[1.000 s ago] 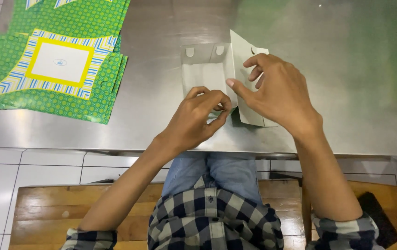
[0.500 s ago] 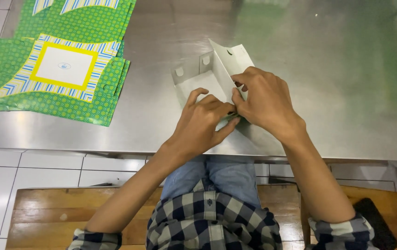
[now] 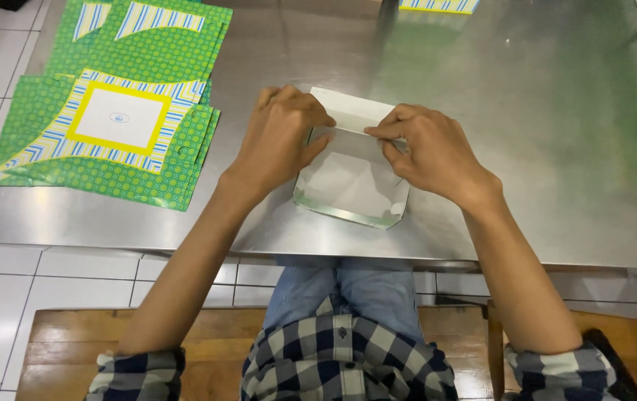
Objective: Assembling a decorative cardboard box by folding sheets and tucking flaps.
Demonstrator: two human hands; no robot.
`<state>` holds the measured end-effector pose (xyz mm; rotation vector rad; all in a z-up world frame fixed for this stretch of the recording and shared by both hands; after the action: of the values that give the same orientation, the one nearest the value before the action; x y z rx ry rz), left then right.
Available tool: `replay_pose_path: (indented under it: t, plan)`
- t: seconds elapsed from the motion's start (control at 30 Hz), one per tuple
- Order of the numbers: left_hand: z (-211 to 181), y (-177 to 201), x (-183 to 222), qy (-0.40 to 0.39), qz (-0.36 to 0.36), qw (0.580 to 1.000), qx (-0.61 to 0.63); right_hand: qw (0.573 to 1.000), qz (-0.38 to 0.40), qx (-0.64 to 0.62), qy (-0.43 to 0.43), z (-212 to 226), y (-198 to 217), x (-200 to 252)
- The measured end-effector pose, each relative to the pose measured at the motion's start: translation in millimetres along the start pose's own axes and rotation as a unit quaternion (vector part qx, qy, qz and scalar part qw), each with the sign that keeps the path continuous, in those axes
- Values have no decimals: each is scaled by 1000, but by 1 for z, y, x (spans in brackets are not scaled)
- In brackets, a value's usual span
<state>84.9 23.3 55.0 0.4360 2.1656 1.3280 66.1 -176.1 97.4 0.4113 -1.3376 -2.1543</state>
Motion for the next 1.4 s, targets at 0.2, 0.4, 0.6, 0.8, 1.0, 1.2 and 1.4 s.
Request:
replay_pose_path:
  t: [0.2, 0.4, 0.6, 0.8, 1.0, 1.2, 1.4]
  plan:
    - [9, -5, -7, -27, 16, 998, -63, 998, -60, -5, -2, -30, -10, -1]
    - [-8, 17, 9, -2, -16, 1000, 10, 991, -121, -53, 28, -41, -12, 8]
    - [26, 10, 37, 161, -99, 967, 173, 933, -252, -225, -122, -104, -14, 36]
    - [58, -45, 23, 205, 8, 889, 410, 835, -125, -474, -250, -102, -40, 26]
    - [35, -17, -11, 97, -91, 897, 422, 825, -276, -482, -103, -122, -33, 22]
    - [33, -7, -40, 17, -121, 931, 343, 822, -400, -406, -11, -74, -22, 43]
    - [4, -16, -44, 19, -90, 980, 177, 861, -470, -193, 11, -29, -35, 59]
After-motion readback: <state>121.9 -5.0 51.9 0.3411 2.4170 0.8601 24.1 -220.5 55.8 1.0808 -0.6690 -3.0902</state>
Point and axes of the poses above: each hand's wrist, its own x-axis away from the middle knuckle, its own y-axis out of the back of the hand, z = x × y, the point moved 4 cm from there along -x, towards the middle knuckle, and after that the axes turned 13 degrees about z, right-handed, at the moved point
